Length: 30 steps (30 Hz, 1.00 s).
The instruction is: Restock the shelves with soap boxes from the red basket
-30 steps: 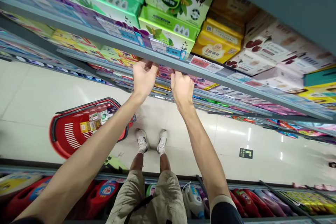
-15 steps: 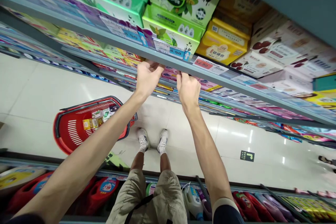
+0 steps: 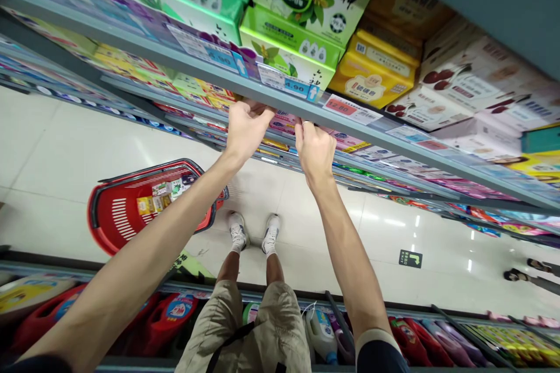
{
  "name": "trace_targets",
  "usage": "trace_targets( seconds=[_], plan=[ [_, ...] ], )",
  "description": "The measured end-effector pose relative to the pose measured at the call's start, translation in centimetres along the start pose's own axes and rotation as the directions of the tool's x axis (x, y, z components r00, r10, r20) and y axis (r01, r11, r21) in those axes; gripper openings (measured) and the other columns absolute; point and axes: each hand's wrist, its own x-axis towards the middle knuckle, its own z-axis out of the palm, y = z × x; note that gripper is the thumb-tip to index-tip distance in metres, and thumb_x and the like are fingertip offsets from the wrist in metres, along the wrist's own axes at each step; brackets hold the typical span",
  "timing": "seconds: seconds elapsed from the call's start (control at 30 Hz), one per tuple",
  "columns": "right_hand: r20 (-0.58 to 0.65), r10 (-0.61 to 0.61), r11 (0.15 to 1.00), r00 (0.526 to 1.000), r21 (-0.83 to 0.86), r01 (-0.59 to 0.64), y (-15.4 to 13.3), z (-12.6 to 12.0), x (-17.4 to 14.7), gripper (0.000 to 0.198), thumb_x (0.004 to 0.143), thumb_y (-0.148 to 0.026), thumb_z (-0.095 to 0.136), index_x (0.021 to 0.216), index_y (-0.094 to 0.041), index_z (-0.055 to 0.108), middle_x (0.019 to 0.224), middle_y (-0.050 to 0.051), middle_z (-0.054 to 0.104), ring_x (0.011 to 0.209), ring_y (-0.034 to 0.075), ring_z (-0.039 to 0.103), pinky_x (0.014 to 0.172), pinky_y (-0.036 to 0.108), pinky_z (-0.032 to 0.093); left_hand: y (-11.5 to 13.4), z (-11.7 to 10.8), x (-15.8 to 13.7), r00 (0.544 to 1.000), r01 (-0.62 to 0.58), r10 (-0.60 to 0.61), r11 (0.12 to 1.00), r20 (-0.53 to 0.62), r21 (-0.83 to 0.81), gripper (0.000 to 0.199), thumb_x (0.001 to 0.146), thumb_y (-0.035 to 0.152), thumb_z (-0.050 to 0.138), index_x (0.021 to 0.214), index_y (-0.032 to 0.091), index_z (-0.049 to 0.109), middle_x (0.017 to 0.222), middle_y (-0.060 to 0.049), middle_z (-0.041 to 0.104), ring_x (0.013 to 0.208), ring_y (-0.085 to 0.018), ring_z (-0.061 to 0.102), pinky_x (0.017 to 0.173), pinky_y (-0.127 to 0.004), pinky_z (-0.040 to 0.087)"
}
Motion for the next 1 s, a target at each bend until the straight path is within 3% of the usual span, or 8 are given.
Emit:
trace_targets(
  seconds=[0.27, 0.53, 0.7, 0.77, 0.9, 1.0],
  plan=[
    [-0.104, -0.06, 0.998, 0.993, 0.019, 0.062, 0.6, 0.6, 0.0, 0.041, 0.109, -0.038, 0.044, 0.094, -0.017, 0.076, 0.073, 0.005, 0.071, 0.068, 0.015, 0.064, 0.066, 0.027, 0.039, -0.2, -0.2, -0.1, 1.0, 0.001, -0.001, 1.0, -0.013, -0.02, 0.017, 0.086, 0.027, 0.07, 0.074, 0.016, 0.068, 0.074, -0.004, 0.075, 0.093, -0.022, 0.075, 0.083, -0.028, 0.062],
    [-0.205, -0.093, 0.99, 0.974, 0.085, 0.112, 0.9, 0.7, -0.4, 0.041, 0.109, -0.042, 0.046, 0.1, -0.018, 0.078, 0.074, 0.004, 0.075, 0.066, 0.015, 0.068, 0.065, 0.026, 0.045, -1.6, -0.1, 0.4, 1.0, -0.019, 0.02, 0.999, 0.024, -0.047, 0.01, 0.088, 0.025, 0.069, 0.087, 0.016, 0.071, 0.085, -0.005, 0.076, 0.094, -0.021, 0.075, 0.086, -0.03, 0.061],
    [-0.236, 0.008, 0.974, 0.972, 0.22, 0.046, 2.8, 0.6, -4.0, 0.037, 0.108, -0.044, 0.049, 0.118, -0.019, 0.075, 0.077, 0.003, 0.078, 0.061, 0.013, 0.07, 0.063, 0.024, 0.05, -1.7, -1.2, -2.0, 0.981, -0.125, 0.144, 0.982, -0.13, 0.144, 0.012, 0.095, 0.031, 0.067, 0.095, 0.019, 0.069, 0.097, -0.005, 0.074, 0.09, -0.015, 0.071, 0.085, -0.026, 0.057],
    [-0.166, 0.006, 0.979, 0.986, 0.204, 0.028, 3.9, 0.8, -5.2, 0.035, 0.106, -0.044, 0.053, 0.118, -0.019, 0.075, 0.074, 0.002, 0.077, 0.059, 0.012, 0.069, 0.062, 0.023, 0.049, -2.4, -1.7, -3.2, 0.982, -0.164, 0.183, 0.951, -0.051, 0.261, 0.012, 0.096, 0.031, 0.067, 0.097, 0.02, 0.072, 0.087, -0.002, 0.071, 0.077, -0.013, 0.066, 0.076, -0.024, 0.054],
    [0.004, -0.022, 0.996, 1.0, 0.084, 0.022, 5.2, 1.5, -5.4, 0.034, 0.105, -0.042, 0.057, 0.125, -0.02, 0.074, 0.077, 0.002, 0.079, 0.064, 0.013, 0.071, 0.064, 0.024, 0.044, -4.5, -1.9, -3.9, 0.962, -0.234, 0.139, 0.866, 0.235, 0.443, 0.02, 0.095, 0.027, 0.068, 0.111, 0.02, 0.078, 0.068, 0.002, 0.066, 0.061, -0.014, 0.059, 0.067, -0.026, 0.047],
    [0.077, -0.01, 1.0, 0.997, -0.004, 0.01, 5.1, 1.9, -4.4, 0.032, 0.105, -0.04, 0.057, 0.125, -0.021, 0.074, 0.079, 0.003, 0.08, 0.066, 0.014, 0.07, 0.063, 0.025, 0.038, -5.3, -1.3, -3.1, 0.954, -0.256, 0.118, 0.798, 0.275, 0.545, 0.025, 0.096, 0.026, 0.067, 0.118, 0.02, 0.078, 0.072, 0.0, 0.071, 0.064, -0.016, 0.061, 0.068, -0.028, 0.046]
  ],
)
